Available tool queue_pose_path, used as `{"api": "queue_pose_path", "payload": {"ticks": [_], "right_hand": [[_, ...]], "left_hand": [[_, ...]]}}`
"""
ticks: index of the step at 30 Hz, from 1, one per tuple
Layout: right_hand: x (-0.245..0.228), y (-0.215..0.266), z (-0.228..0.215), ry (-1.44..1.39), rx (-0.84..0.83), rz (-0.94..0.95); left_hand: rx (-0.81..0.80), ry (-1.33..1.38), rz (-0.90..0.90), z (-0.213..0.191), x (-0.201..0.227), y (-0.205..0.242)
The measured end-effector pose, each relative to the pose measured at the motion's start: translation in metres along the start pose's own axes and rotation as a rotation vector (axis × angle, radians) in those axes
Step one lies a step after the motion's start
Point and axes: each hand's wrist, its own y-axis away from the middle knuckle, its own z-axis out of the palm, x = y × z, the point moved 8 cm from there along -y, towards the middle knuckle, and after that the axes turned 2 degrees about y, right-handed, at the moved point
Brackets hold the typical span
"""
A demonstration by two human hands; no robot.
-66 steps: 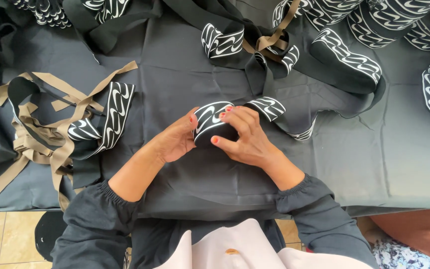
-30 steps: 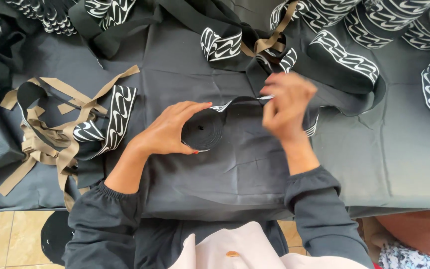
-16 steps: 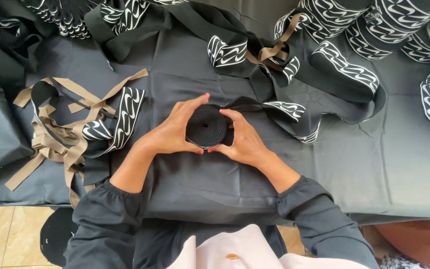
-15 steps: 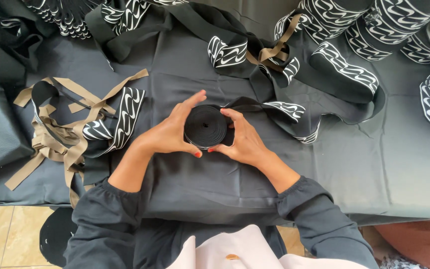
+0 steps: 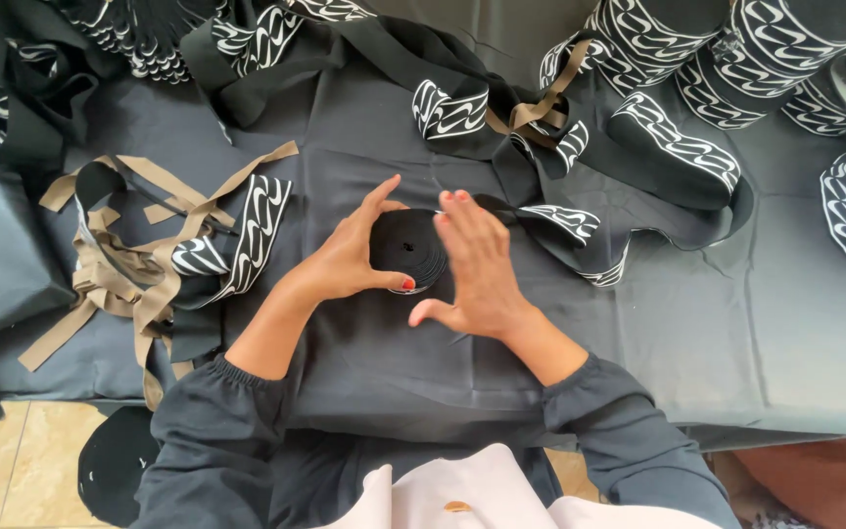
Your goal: The person repeatedly rolls a black fabric strap with a white wavy pattern into a tight circular coil on a dark table. They unwind and re-roll the strap multiple times, adjusting the coil with both hands. Several similar straps and bags are visible on the table.
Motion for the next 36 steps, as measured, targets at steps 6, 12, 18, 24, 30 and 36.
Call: {"api": "queue_pose_path", "payload": {"ticks": [6, 12, 18, 24, 30, 36], "right_hand": [[-0.002, -0.002, 0.032, 0.066, -0.198, -0.035], [-0.015, 0.005, 0.064, 0.034, -0.263, -0.123], [0.054, -0.01, 0.007, -0.012, -0.151, 0.013], [0.123, 0.034, 0.034, 0.261, -0.172, 0.034], [0.118, 0.044, 0.021, 0.082, -0.394, 0.191], [0.089, 0.034, 0.022, 0.026, -0.57, 0.165]], "left_hand": [[0.021, -0.007, 0.041, -0.002, -0.011, -0.002], [0.037, 0.008, 0.086, 0.0, -0.014, -0.002], [-0.006, -0.02, 0.01, -0.001, -0.015, 0.001], [-0.029, -0.108, 0.069, 0.002, -0.017, -0.001], [-0.048, -0.173, 0.097, 0.008, -0.002, 0.001], [-0.059, -0.215, 0.096, 0.011, -0.013, -0.004]]}}
